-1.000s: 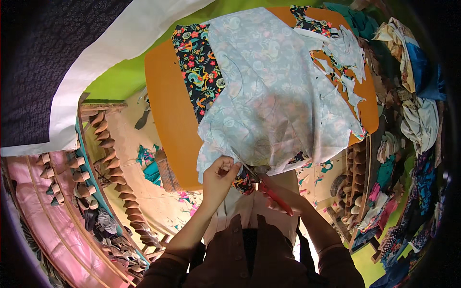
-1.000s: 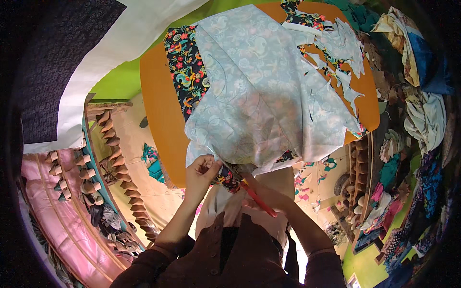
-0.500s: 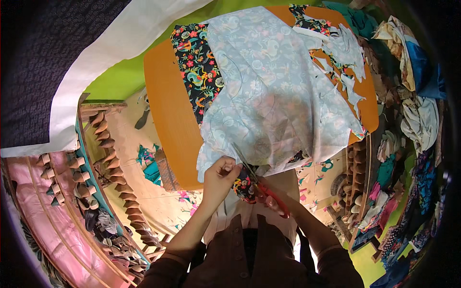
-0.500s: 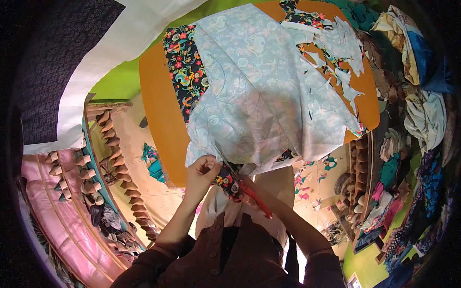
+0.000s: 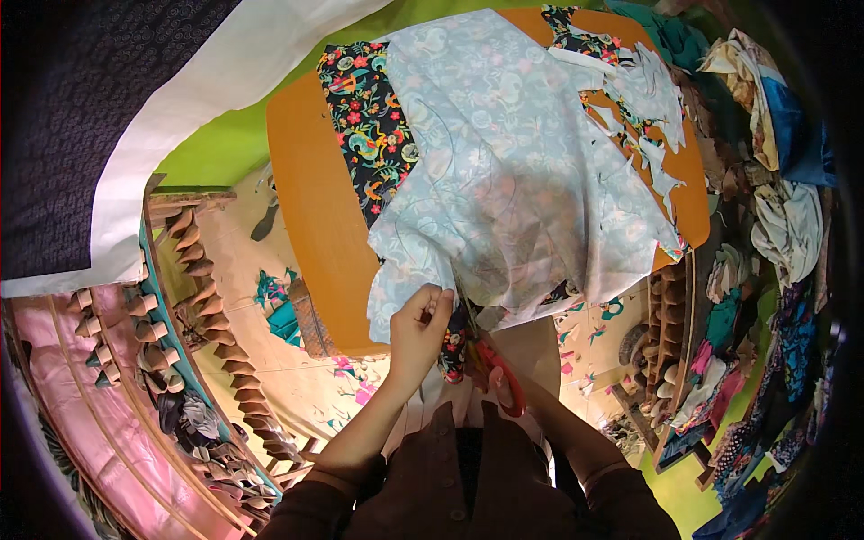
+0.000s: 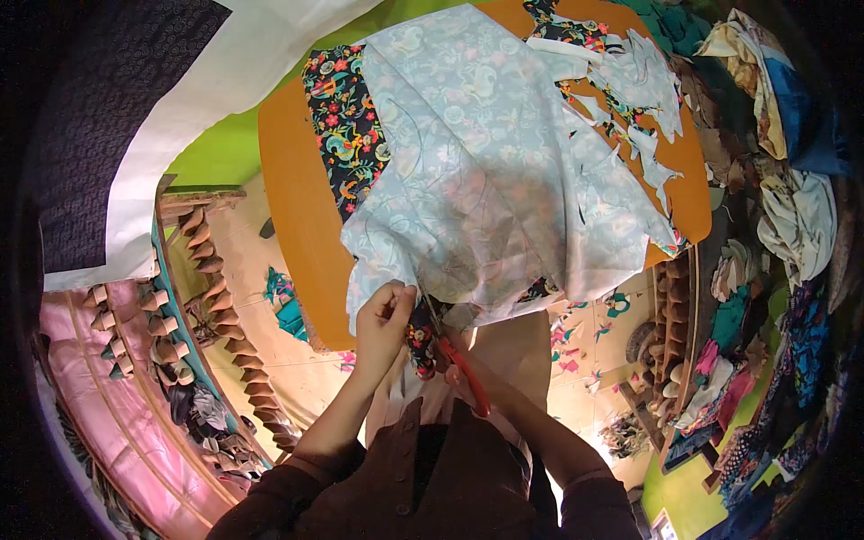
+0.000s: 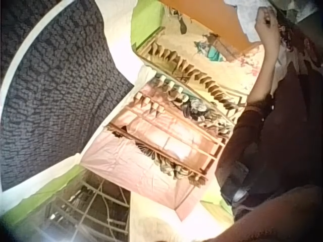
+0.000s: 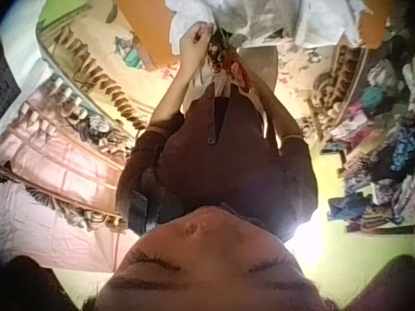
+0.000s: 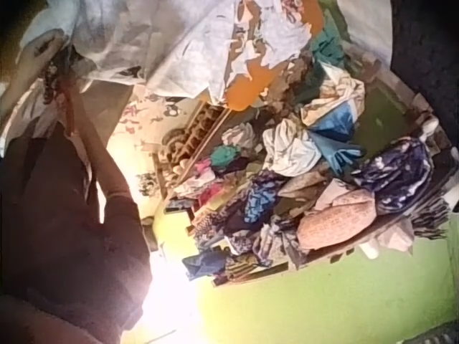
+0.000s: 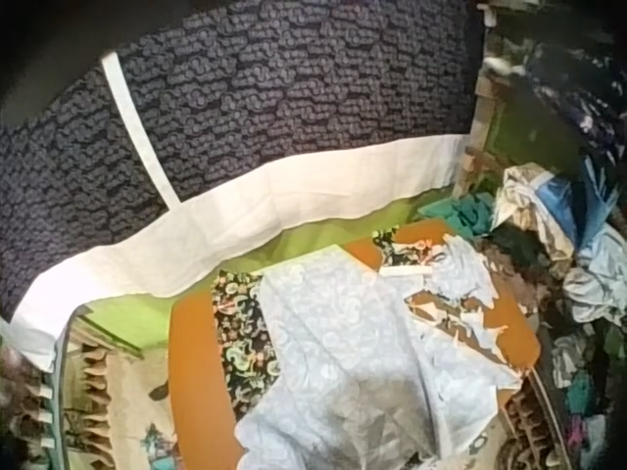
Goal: Cutting patterns out of fabric using scissors on a work table.
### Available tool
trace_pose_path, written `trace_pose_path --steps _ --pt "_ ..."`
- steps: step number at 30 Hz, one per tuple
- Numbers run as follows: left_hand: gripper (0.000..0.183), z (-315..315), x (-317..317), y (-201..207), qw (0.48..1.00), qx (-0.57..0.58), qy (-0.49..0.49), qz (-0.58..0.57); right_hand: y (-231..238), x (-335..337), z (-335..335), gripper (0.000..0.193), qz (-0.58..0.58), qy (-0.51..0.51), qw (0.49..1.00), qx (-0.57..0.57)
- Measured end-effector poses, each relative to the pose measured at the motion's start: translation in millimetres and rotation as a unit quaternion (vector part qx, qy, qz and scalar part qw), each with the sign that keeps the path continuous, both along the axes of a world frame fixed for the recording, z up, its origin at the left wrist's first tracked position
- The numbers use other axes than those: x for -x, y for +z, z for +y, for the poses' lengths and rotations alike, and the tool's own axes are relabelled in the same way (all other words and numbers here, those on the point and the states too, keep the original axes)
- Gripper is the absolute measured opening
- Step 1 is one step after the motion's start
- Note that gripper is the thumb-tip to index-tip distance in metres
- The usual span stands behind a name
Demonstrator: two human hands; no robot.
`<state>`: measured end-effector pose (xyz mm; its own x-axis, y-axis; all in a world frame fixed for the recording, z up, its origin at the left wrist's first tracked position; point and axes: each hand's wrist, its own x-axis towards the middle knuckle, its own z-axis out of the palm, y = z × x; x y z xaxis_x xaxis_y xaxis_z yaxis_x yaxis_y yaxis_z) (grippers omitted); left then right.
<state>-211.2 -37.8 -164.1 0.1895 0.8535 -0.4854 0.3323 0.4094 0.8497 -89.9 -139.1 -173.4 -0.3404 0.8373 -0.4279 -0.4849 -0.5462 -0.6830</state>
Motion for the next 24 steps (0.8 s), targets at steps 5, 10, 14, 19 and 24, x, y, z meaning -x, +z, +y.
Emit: trace_pose_path --steps 5,10,14,19,24 --pt "0.020 -4.7 -7.0 4.7 0.999 -0.034 0.014 -0.003 8.3 19.0 3.0 0.086 0.044 -0.079 0.996 0.016" --pt "0.019 -8.9 -14.3 8.9 0.998 -0.033 0.042 -0.015 -29.5 27.7 -34.2 0.089 -0.004 -0.077 0.996 -0.046" --pt "0.010 -1.2 -1.0 5.4 1.000 -0.003 0.008 0.001 -6.7 2.8 -36.8 0.089 0.039 0.039 0.997 0.050" --pt "0.058 21.8 16.9 -17.6 0.978 -0.205 0.029 0.038 11.7 -11.2 -31.4 0.085 -0.004 0.058 0.992 0.108" --pt "0.067 46.5 22.4 -21.9 0.980 -0.186 -0.017 0.070 1.2 -17.8 -34.7 0.089 -0.002 0.083 0.995 0.047"
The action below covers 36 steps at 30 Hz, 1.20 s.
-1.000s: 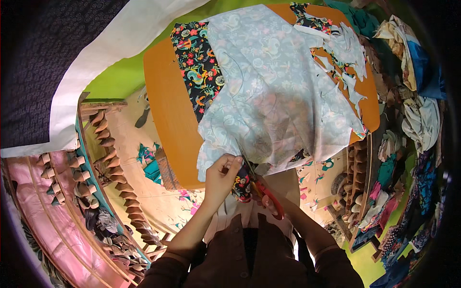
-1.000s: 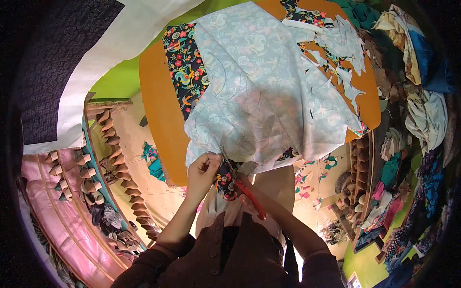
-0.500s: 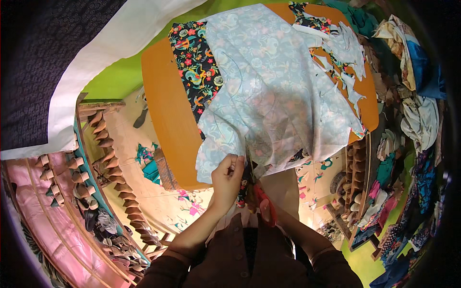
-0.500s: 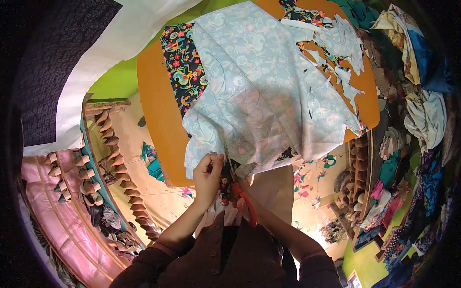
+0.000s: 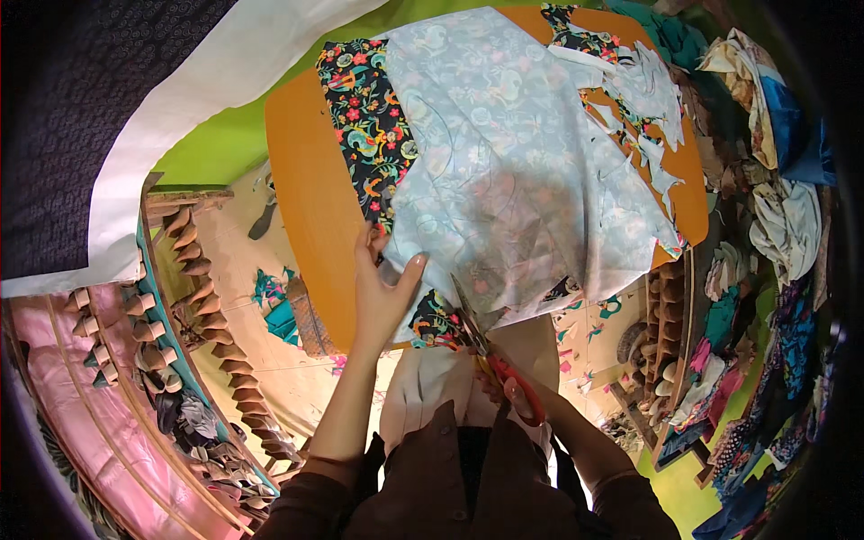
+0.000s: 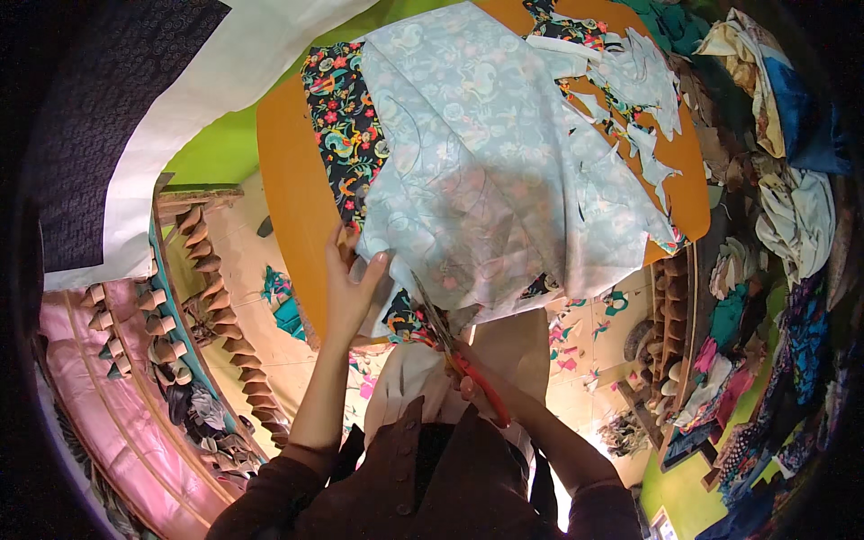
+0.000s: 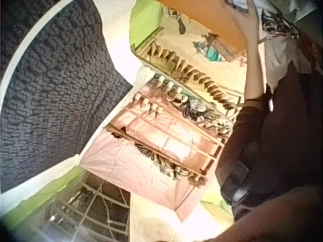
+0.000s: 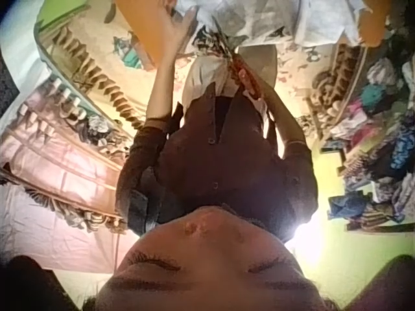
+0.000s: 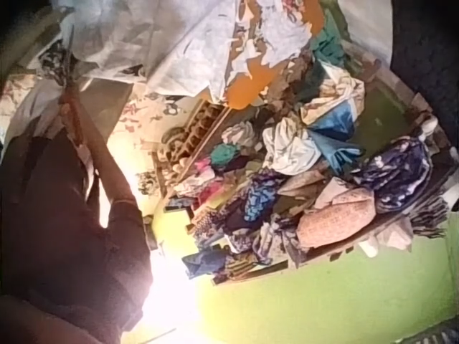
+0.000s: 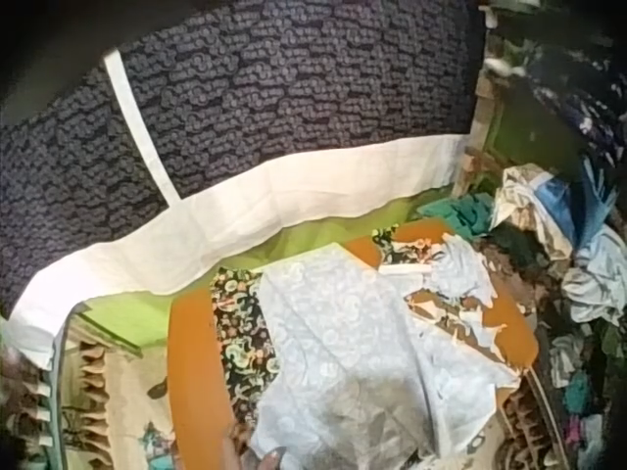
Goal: Cutting patterns out of fabric using scissors on a work table.
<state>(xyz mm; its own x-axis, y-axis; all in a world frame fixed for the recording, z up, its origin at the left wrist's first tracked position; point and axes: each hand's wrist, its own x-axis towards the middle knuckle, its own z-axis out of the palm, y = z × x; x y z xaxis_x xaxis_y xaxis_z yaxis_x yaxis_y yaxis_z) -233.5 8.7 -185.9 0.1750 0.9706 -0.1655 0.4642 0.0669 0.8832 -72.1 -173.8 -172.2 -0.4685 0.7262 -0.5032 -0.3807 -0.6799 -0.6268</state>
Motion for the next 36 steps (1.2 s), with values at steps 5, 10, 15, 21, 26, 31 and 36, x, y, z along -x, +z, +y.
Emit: trace_pose_path --steps 5,10,15,21,26,31,36 --pt "0.055 -3.3 3.3 -0.2 0.988 0.117 0.056 -0.080 7.2 3.3 1.3 0.097 -0.042 -0.046 0.997 0.055" --pt "0.031 -12.4 21.2 4.3 0.972 0.231 0.024 -0.045 -12.9 0.3 -9.5 0.091 -0.036 -0.042 0.998 -0.003" --pt "0.021 -13.4 20.4 22.0 0.993 -0.066 -0.003 0.096 -14.4 -2.4 -6.9 0.090 -0.021 -0.037 0.999 -0.005" --pt "0.019 -22.2 10.2 34.3 0.981 -0.164 0.004 0.100 -7.2 2.3 0.3 0.094 0.002 -0.077 0.993 0.094" --pt "0.027 -28.5 22.8 17.2 0.999 0.023 0.011 0.034 -3.5 2.1 5.3 0.093 0.020 -0.091 0.991 0.092" --pt "0.047 -16.3 15.9 23.9 0.960 0.219 -0.009 -0.174 -2.5 -2.4 5.1 0.091 -0.008 -0.048 0.998 0.027" --pt "0.051 -13.4 18.9 17.0 0.943 0.289 -0.097 -0.130 -9.2 0.0 3.8 0.092 0.012 -0.050 0.998 0.039"
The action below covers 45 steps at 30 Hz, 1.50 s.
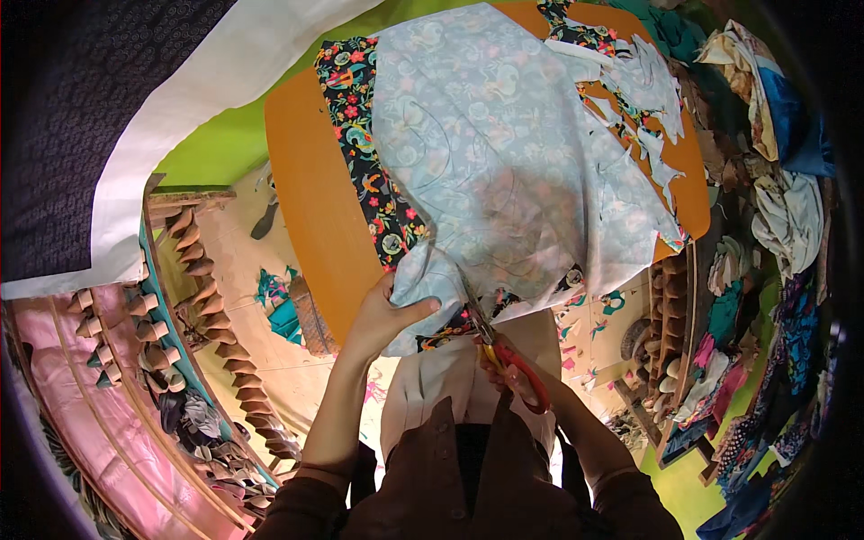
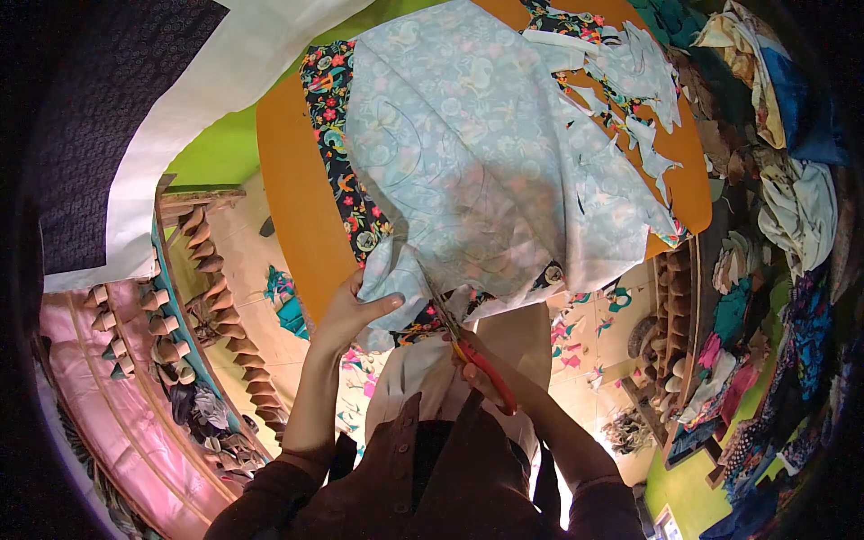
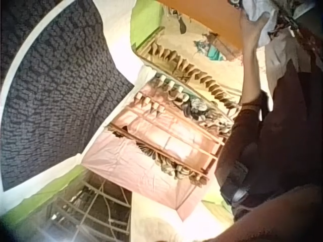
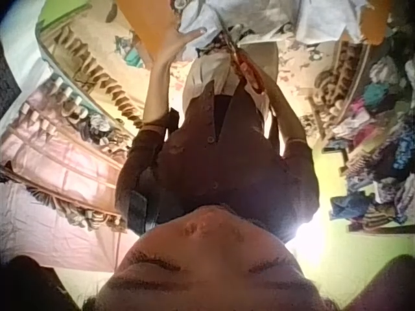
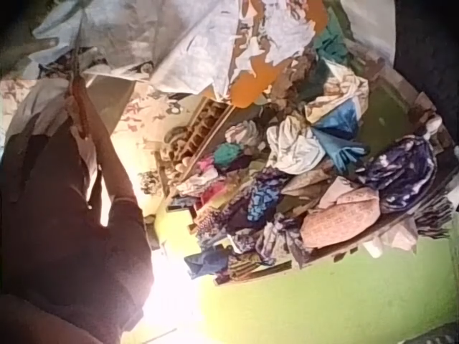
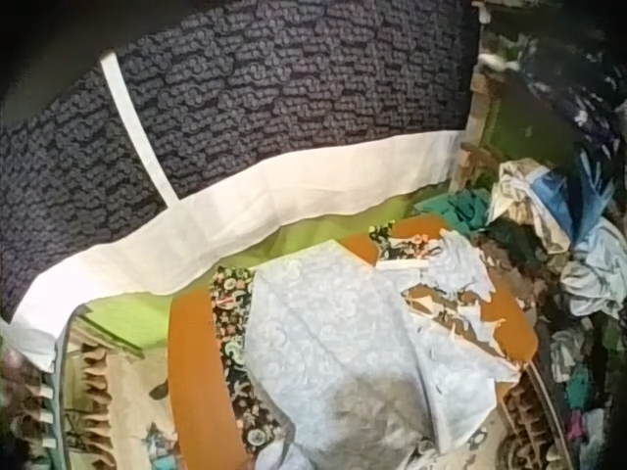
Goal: Cutting patterns out of fabric using scissors on a work table.
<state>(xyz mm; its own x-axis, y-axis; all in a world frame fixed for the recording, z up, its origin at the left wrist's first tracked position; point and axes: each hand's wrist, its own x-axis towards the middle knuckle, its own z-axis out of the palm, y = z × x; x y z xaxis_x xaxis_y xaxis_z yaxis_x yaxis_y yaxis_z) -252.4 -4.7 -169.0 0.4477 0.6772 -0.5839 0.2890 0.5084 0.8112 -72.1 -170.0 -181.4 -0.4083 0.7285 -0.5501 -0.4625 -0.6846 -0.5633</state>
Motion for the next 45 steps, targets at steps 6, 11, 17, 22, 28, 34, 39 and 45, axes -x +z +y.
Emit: trace_pose_path --steps 6,11,17,22,28,34,39,45 --pt "0.049 -3.9 3.8 -1.9 0.993 0.081 0.064 0.049 -9.2 -3.2 -4.3 0.087 0.034 0.009 0.996 0.087" --pt "0.051 -13.0 1.8 -5.4 0.970 0.132 0.196 -0.064 -34.2 -4.5 -13.8 0.072 0.077 0.008 0.982 0.170" --pt "0.070 -17.4 -2.2 4.4 0.992 -0.001 0.108 -0.062 -19.3 -5.8 3.9 0.065 0.032 0.019 0.993 0.113" --pt "0.069 -27.7 -6.7 -3.4 0.977 -0.029 0.208 -0.049 -25.0 -1.4 -6.5 0.048 -0.063 0.043 0.997 0.015" --pt "0.061 -24.8 -13.8 -4.7 0.972 -0.015 0.229 -0.055 -35.8 -3.5 0.8 0.075 0.080 -0.001 0.990 0.112" --pt "0.045 -20.2 4.4 1.5 0.968 0.163 0.173 -0.079 -26.3 -2.7 1.9 0.050 0.098 -0.064 0.993 -0.013" --pt "0.026 -17.2 2.3 -0.7 0.977 0.197 0.067 -0.039 -21.5 -10.6 6.0 0.094 0.049 0.018 0.989 0.136" --pt "0.025 -35.1 2.9 -26.2 0.967 0.175 0.180 -0.039 -9.8 -11.6 7.7 0.097 -0.005 0.061 0.990 0.127"
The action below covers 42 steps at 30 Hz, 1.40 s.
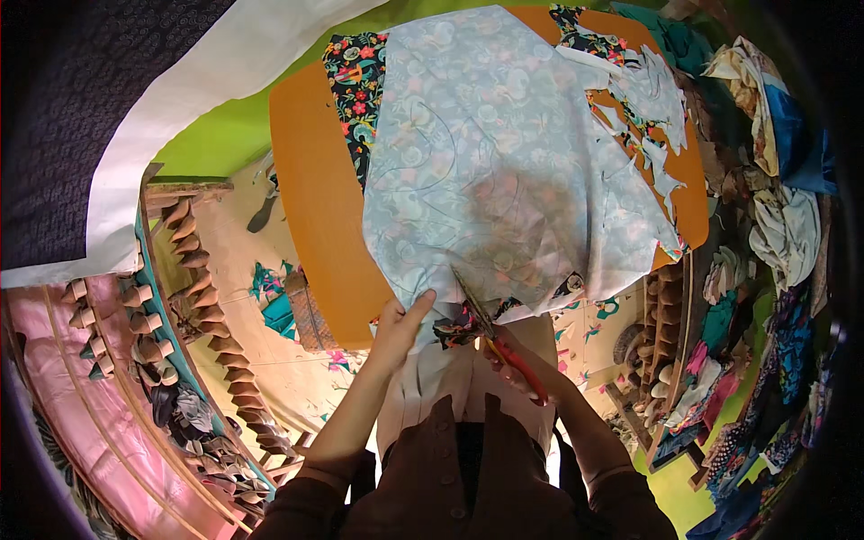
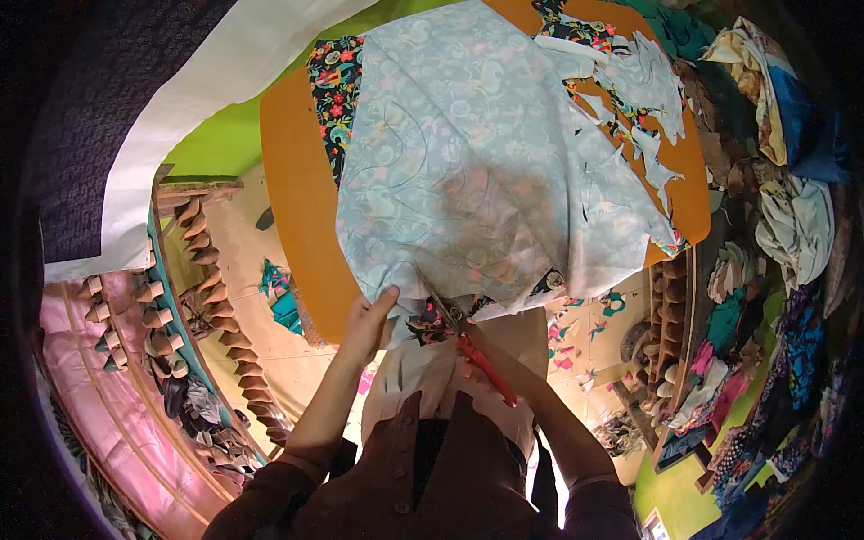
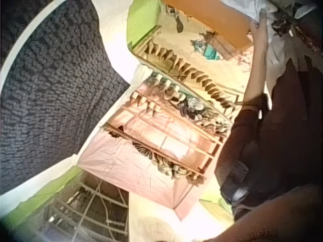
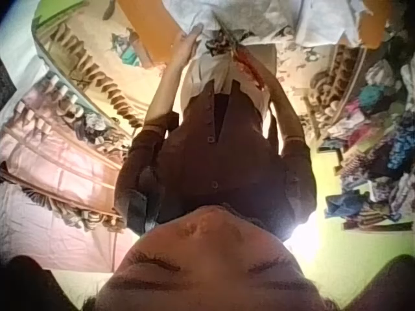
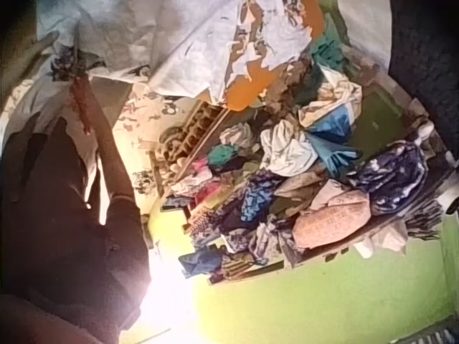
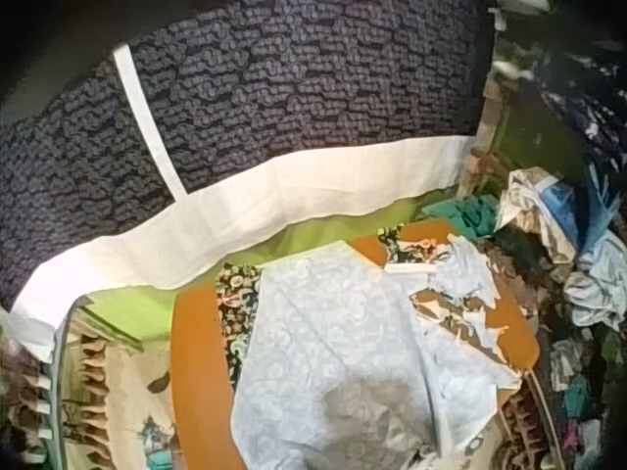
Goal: Cutting patterns out of fabric using scissors on a work table.
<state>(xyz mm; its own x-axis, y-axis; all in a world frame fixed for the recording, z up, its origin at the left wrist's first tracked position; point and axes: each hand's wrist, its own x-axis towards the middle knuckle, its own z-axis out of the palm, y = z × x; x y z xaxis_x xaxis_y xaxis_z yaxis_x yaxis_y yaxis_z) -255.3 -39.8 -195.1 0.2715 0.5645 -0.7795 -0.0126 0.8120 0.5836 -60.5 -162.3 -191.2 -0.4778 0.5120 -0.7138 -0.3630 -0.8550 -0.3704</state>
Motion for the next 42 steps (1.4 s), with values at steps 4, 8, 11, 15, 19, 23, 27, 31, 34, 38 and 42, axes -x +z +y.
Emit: trace_pose_path --steps 4,8,11,15,19,23,27,31,34,38,42 --pt "0.019 0.3 -24.1 21.4 0.990 -0.133 0.003 0.041 -3.7 9.6 3.8 0.050 -0.019 -0.020 0.997 0.075" --pt "0.020 3.6 -27.2 27.6 0.985 -0.135 -0.086 0.069 -41.1 15.9 -27.1 0.050 0.201 -0.074 0.977 0.025" --pt "0.018 2.5 -29.9 27.0 0.976 -0.165 -0.094 0.104 -11.4 14.0 -6.4 0.046 0.019 -0.074 0.996 -0.054" --pt "0.016 1.2 -30.9 23.4 0.990 -0.097 -0.052 0.092 -9.1 12.4 -9.0 0.043 0.000 -0.064 0.996 -0.068" --pt "0.017 -6.2 -34.8 15.6 0.984 -0.157 -0.025 0.074 -15.3 18.1 -11.8 0.046 -0.049 -0.024 0.995 -0.084" --pt "0.018 -6.9 -34.4 16.0 0.984 -0.141 -0.074 0.075 -38.9 16.6 -26.0 0.053 0.096 -0.073 0.992 0.044" --pt "0.018 -2.3 -32.4 21.9 0.979 -0.157 -0.109 0.067 -14.6 9.5 -16.0 0.061 0.077 -0.072 0.994 0.034" --pt "0.017 -4.7 -36.3 22.7 0.981 -0.161 -0.079 0.079 8.1 4.6 -5.9 0.070 0.056 -0.071 0.996 0.021" --pt "0.017 -6.5 -39.0 23.3 0.982 -0.164 -0.055 0.072 8.3 13.4 -4.9 0.072 -0.113 -0.026 0.993 -0.034" --pt "0.017 -8.1 -36.2 21.0 0.978 -0.159 -0.099 0.087 7.2 9.3 -4.2 0.090 -0.115 0.023 0.981 -0.153" --pt "0.018 -9.3 -39.5 25.5 0.978 -0.153 -0.102 0.094 5.2 16.0 -6.7 0.098 -0.141 -0.016 0.969 -0.202"
